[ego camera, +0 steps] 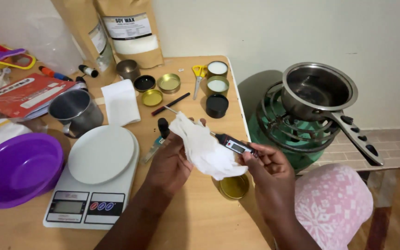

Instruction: Checking the temperature of melted wax in a tin using a digital thermometer and wiping the probe with a cloth.

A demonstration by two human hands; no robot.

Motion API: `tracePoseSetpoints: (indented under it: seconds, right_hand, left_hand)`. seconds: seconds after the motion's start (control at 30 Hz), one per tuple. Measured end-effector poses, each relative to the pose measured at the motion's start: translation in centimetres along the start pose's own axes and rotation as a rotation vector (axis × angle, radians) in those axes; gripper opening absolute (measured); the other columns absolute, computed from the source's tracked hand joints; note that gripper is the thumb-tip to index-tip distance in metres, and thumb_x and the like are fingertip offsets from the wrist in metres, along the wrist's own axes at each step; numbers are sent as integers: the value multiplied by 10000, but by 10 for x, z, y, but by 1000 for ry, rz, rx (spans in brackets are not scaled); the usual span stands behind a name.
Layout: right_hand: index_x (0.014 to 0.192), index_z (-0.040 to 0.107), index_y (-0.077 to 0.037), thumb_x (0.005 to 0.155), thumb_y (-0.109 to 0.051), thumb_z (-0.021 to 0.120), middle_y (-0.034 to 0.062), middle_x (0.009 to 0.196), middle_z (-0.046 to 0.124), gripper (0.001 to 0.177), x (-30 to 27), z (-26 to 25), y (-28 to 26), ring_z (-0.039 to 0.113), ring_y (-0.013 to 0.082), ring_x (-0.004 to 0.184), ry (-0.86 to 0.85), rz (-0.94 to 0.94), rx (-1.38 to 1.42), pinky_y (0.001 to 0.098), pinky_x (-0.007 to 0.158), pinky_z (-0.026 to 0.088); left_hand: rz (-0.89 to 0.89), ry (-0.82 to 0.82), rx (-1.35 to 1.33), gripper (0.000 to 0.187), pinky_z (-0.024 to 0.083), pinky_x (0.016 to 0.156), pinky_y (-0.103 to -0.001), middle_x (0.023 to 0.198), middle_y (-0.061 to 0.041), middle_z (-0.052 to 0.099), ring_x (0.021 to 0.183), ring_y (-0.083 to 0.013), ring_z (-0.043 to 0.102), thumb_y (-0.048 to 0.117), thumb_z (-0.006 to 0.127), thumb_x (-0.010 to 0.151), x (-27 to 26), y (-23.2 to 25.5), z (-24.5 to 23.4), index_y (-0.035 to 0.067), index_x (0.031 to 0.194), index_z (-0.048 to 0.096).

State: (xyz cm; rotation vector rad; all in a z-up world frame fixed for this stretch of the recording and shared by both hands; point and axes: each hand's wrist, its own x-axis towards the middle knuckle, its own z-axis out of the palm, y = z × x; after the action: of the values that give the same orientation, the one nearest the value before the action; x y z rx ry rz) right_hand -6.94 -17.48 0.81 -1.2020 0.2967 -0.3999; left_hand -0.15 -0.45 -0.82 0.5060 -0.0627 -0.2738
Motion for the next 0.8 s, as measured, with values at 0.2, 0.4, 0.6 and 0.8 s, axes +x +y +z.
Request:
tracePoseSetpoints:
  seconds: [0.2,0.4,0.6,0.8]
  right_hand:
    - [1035,588,15,832,37,597,191,1037,665,205,-10,-4,-4,664,241,921,92,-144,75,332,843,588]
    - [990,569,0,787,63,636,236,1079,667,222,-28,-8,3,692,273,962,6,-377,-31,311,793,611]
    - [971,636,21,756,46,691,217,1056,697,222,-29,6,15,688,176,915,-24,-420,-153,217,741,566]
    - [997,648,38,759,44,688,225,1063,692,242,-32,7,14,701,219,959,-89,-463,-194,254,777,593]
  left_hand:
    - [18,329,103,260,508,794,-298,1029,-89,696,918,-169,649,124,621,848,7,-8,-8,49,1095,653]
    - [62,516,68,248,498,894,-357,1066,-64,685,1022,-171,638,111,594,845,6,-1,-4,91,1089,636]
    - [63,541,31,248,516,841,-332,1046,-91,684,981,-181,641,82,634,812,2,1,10,49,1057,635]
    - [11,175,159,229,505,828,-356,1012,-111,679,958,-221,627,42,553,843,0,-8,-1,14,1047,652]
